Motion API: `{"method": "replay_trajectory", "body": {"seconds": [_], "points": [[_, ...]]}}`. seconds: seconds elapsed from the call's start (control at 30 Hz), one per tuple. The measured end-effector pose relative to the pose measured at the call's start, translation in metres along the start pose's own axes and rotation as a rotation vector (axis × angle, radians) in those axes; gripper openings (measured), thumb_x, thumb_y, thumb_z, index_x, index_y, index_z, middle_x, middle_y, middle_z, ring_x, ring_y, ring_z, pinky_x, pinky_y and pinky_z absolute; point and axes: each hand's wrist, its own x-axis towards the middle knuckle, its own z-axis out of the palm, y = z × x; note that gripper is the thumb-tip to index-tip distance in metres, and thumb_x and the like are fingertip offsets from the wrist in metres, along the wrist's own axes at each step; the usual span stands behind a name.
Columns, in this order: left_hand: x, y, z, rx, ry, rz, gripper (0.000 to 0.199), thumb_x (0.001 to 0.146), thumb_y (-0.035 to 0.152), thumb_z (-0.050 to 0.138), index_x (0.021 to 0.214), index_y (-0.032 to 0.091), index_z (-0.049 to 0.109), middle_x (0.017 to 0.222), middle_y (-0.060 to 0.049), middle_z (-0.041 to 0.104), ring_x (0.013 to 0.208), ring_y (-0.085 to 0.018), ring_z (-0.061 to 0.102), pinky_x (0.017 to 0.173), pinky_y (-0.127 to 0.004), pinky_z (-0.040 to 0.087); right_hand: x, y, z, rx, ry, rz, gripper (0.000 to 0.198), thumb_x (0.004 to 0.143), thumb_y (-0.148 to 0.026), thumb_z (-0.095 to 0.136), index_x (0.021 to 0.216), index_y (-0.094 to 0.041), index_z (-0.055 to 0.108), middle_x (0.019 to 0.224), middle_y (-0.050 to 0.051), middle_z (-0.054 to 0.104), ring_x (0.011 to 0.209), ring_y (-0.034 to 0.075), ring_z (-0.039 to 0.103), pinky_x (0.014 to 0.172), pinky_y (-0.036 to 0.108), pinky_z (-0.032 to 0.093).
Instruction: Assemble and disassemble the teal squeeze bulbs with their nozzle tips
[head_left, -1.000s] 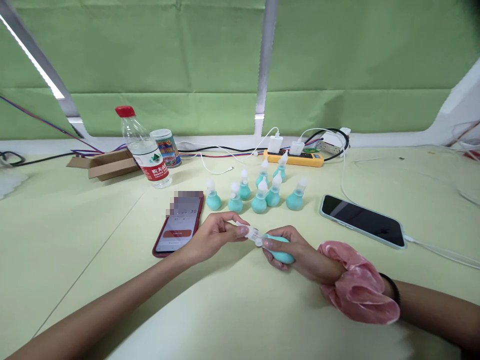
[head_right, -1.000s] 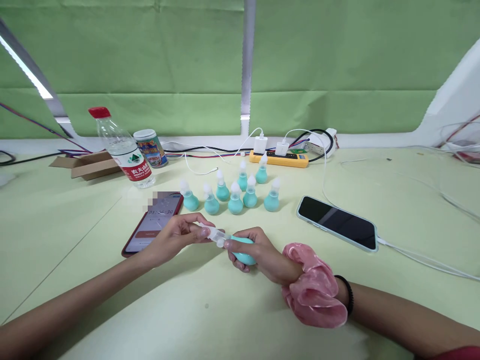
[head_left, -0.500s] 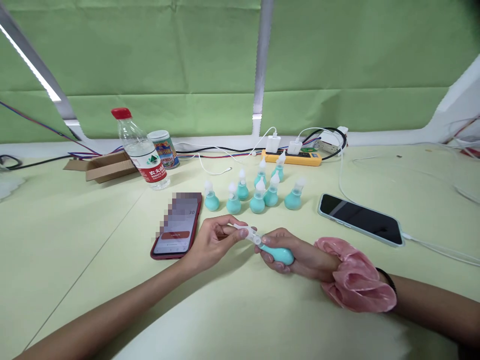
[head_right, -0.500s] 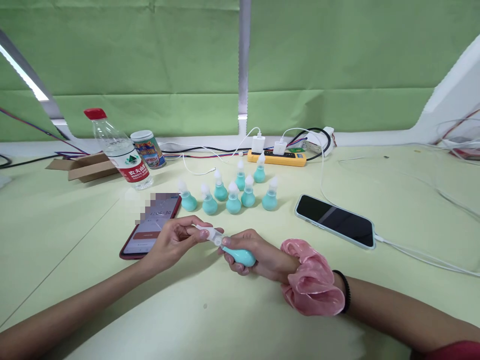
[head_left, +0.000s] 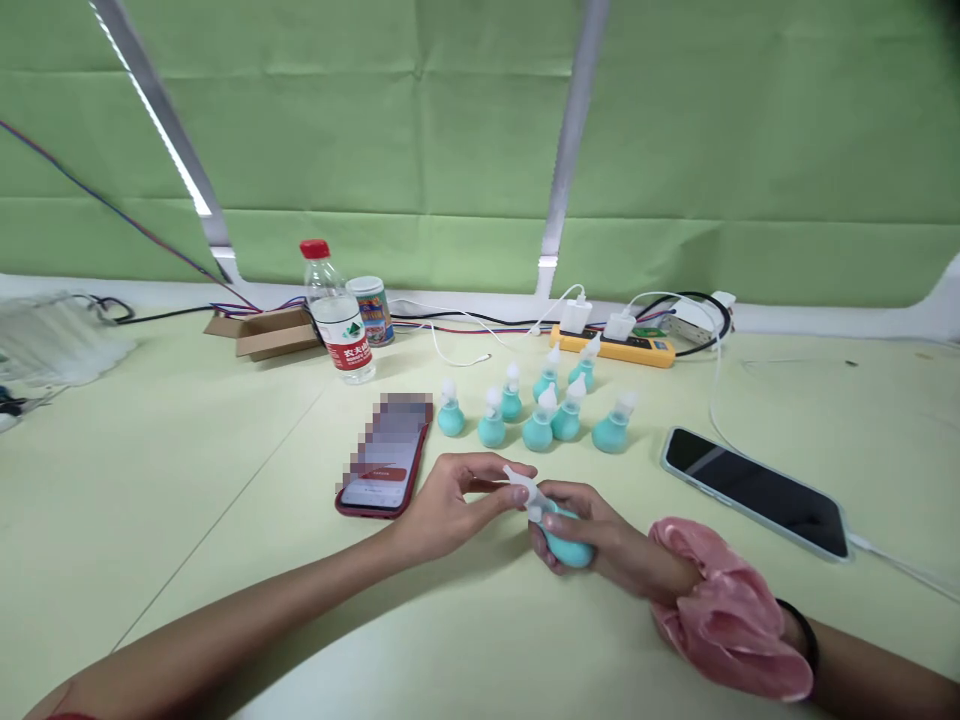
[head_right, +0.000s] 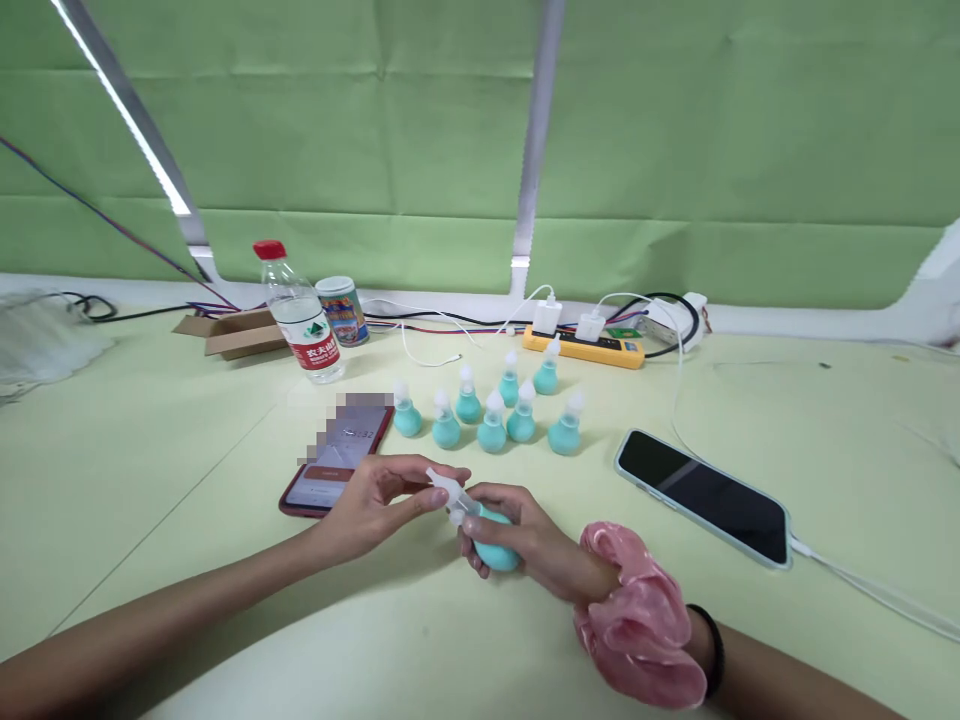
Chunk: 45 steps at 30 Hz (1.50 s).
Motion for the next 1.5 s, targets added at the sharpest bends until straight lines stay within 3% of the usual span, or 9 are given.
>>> {"method": "replay_trajectory", "body": {"seconds": [0.1, 0.2, 0.3, 0.37, 0.53, 0.77, 1.0, 1.27, 1.5], "points": [[-0.008, -0.003, 0.002, 0.191, 0.055, 0.110, 0.024, 0.079, 0.026, 0.051, 0.098, 0.013, 0.059, 0.099, -0.008, 0.064, 0.088, -0.018, 0.060, 0.081, -0.030, 0.049, 0.000, 0.002, 0.003, -0.278, 0.117, -0.134, 0.021, 0.072, -0.033, 0.060, 0.082, -0.015, 0.054, 0.070, 0.001, 0.053, 0.064, 0.012, 0.050, 0.060, 0.024, 0.037], [-0.020, -0.012, -0.010, 0.522, 0.172, 0.480, 0.035, 0.078, 0.012, 0.050, 0.113, 0.014, 0.047, 0.106, -0.011, 0.060, 0.092, -0.019, 0.057, 0.076, -0.033, 0.050, -0.002, 0.006, 0.005, -0.447, 0.225, -0.219, 0.019, 0.076, -0.034, 0.055, 0.084, -0.017, 0.052, 0.078, 0.003, 0.055, 0.074, 0.015, 0.051, 0.066, 0.026, 0.038], [-0.035, -0.024, -0.034, 0.939, 0.286, 0.943, 0.031, 0.068, 0.000, 0.049, 0.096, 0.013, 0.051, 0.097, -0.013, 0.064, 0.089, -0.024, 0.055, 0.063, -0.035, 0.050, -0.004, 0.010, 0.006, -0.495, 0.258, -0.236, 0.017, 0.081, -0.035, 0.048, 0.087, -0.019, 0.049, 0.085, 0.005, 0.057, 0.083, 0.017, 0.051, 0.072, 0.028, 0.038], [-0.046, -0.030, -0.051, 1.094, 0.309, 1.028, 0.023, 0.065, 0.001, 0.048, 0.084, 0.013, 0.052, 0.092, -0.014, 0.065, 0.084, -0.025, 0.055, 0.057, -0.035, 0.050, -0.005, 0.013, 0.005, -0.518, 0.297, -0.248, 0.015, 0.083, -0.034, 0.044, 0.090, -0.021, 0.047, 0.091, 0.005, 0.057, 0.088, 0.017, 0.050, 0.075, 0.029, 0.038], [-0.067, -0.041, -0.073, 1.078, 0.462, 0.838, 0.026, 0.068, 0.000, 0.046, 0.089, 0.015, 0.050, 0.086, -0.011, 0.065, 0.077, -0.021, 0.054, 0.056, -0.033, 0.048, -0.002, 0.023, 0.003, -0.546, 0.403, -0.306, 0.016, 0.084, -0.033, 0.041, 0.098, -0.024, 0.039, 0.103, 0.005, 0.052, 0.098, 0.017, 0.047, 0.084, 0.032, 0.036], [-0.069, -0.051, -0.083, 0.880, 0.602, 0.567, 0.022, 0.076, 0.005, 0.041, 0.090, 0.015, 0.055, 0.072, -0.007, 0.060, 0.069, -0.017, 0.047, 0.055, -0.029, 0.042, 0.000, 0.023, 0.003, -0.805, 0.346, -0.203, 0.020, 0.081, -0.033, 0.045, 0.097, -0.022, 0.043, 0.101, 0.004, 0.053, 0.097, 0.018, 0.049, 0.084, 0.031, 0.038], [-0.072, -0.053, -0.082, 0.899, 0.617, 0.546, 0.019, 0.078, 0.009, 0.040, 0.089, 0.014, 0.054, 0.074, -0.007, 0.059, 0.074, -0.017, 0.048, 0.061, -0.030, 0.044, 0.000, 0.027, 0.001, -0.958, 0.428, -0.256, 0.027, 0.078, -0.040, 0.047, 0.095, -0.020, 0.042, 0.092, 0.004, 0.053, 0.082, 0.018, 0.052, 0.073, 0.030, 0.042], [-0.075, -0.056, -0.070, 0.971, 0.566, 0.555, 0.015, 0.078, 0.014, 0.040, 0.085, 0.015, 0.053, 0.073, -0.006, 0.062, 0.076, -0.018, 0.048, 0.067, -0.031, 0.044, 0.001, 0.032, -0.005, -1.033, 0.535, -0.413, 0.036, 0.070, -0.045, 0.055, 0.094, -0.019, 0.047, 0.090, 0.006, 0.058, 0.083, 0.020, 0.055, 0.075, 0.032, 0.043], [-0.080, -0.055, -0.060, 1.070, 0.493, 0.505, 0.018, 0.081, 0.020, 0.035, 0.080, 0.016, 0.053, 0.081, -0.008, 0.062, 0.084, -0.020, 0.049, 0.074, -0.034, 0.043, -0.002, 0.037, -0.010, -1.184, 0.590, -0.347, 0.041, 0.068, -0.052, 0.052, 0.092, -0.019, 0.052, 0.090, 0.006, 0.061, 0.081, 0.023, 0.057, 0.073, 0.035, 0.042]]}}
